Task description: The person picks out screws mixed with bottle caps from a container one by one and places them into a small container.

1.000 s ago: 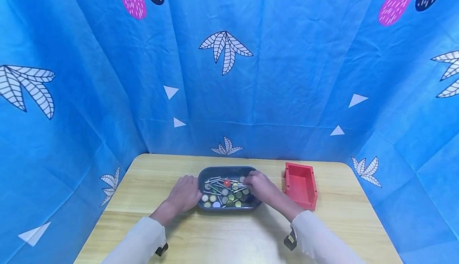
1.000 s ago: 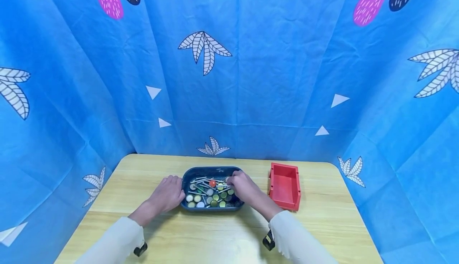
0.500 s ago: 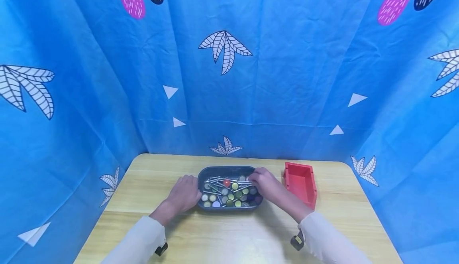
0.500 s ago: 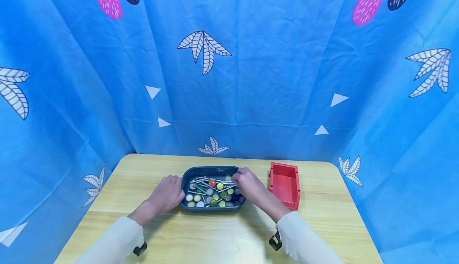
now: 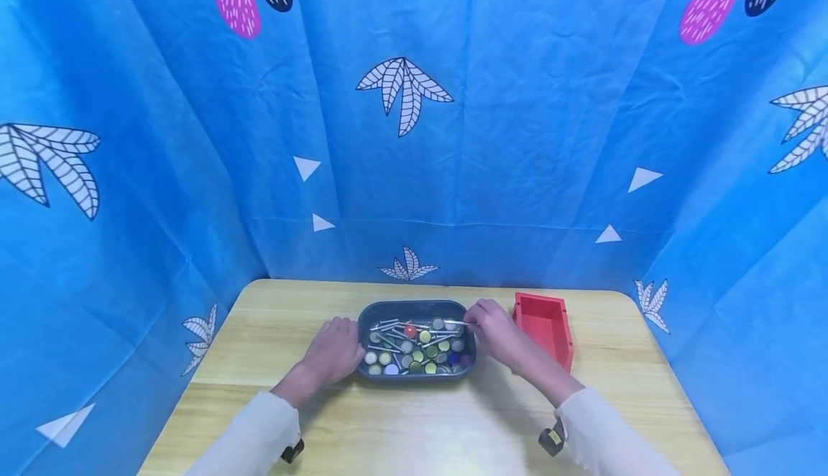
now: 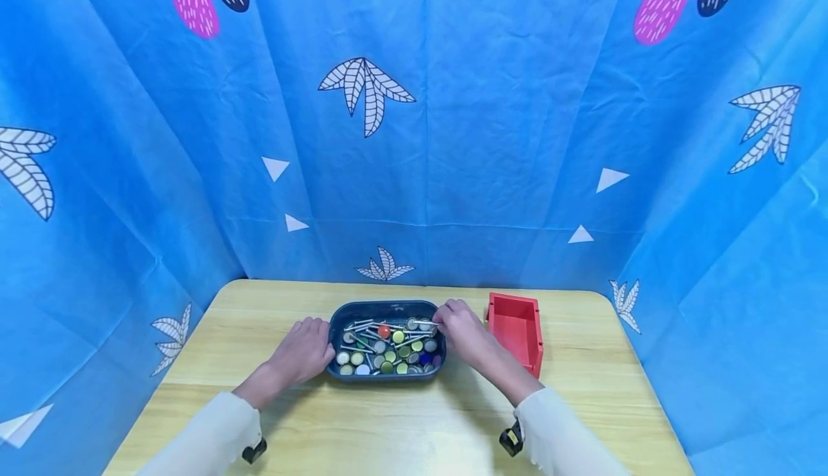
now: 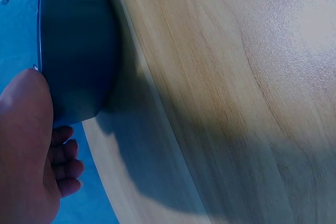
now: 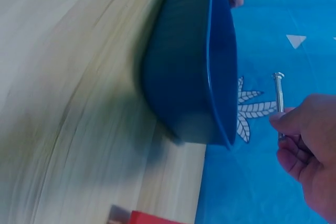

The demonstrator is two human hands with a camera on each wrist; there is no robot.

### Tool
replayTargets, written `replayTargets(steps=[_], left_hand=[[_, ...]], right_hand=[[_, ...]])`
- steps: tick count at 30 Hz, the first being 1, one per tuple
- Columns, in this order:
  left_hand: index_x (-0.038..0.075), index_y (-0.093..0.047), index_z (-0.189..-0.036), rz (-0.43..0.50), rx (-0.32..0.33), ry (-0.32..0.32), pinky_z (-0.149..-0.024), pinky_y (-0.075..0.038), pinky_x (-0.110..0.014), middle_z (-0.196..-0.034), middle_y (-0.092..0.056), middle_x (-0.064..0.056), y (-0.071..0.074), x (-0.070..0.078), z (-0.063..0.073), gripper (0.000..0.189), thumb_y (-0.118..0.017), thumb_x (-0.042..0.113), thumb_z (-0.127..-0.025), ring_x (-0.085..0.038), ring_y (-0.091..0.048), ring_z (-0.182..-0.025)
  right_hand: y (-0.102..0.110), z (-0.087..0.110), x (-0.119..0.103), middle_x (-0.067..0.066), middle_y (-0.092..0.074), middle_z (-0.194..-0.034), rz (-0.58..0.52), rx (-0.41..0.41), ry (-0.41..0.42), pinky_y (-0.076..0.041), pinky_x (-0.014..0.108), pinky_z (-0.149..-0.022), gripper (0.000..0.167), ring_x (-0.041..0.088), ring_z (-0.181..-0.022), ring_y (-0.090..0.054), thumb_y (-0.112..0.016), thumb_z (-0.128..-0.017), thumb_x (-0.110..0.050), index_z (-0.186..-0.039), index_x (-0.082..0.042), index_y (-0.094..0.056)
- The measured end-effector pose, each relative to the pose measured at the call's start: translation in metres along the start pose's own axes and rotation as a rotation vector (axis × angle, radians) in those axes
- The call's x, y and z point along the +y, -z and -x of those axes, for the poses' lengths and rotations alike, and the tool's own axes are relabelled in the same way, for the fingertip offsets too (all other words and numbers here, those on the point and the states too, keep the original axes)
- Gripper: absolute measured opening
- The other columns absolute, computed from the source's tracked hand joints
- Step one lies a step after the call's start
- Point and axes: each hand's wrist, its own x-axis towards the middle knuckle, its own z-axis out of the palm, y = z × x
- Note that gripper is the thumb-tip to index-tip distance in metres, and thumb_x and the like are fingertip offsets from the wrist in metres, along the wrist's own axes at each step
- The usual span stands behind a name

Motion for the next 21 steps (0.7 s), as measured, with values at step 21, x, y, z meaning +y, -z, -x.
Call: replayTargets(steps=[21], left_hand=[[0.0, -0.059, -0.106, -0.011, 0.002, -0.004, -0.087, -0.044, -0.043, -0.089, -0.055, -0.008, 0.004, 0.0, 0.0, 0.032, -0.056, 0.03, -0.097, -0.025, -0.047, -0.087]], right_hand=[[0.028, 0.015, 0.029, 0.002, -0.07, -0.097, -0.046, -0.027, -0.184, -0.061, 0.038, -0.085, 0.018, 0.018, -0.094, -0.065, -0.078, -0.086, 0.002, -0.1, -0.008, -0.073]])
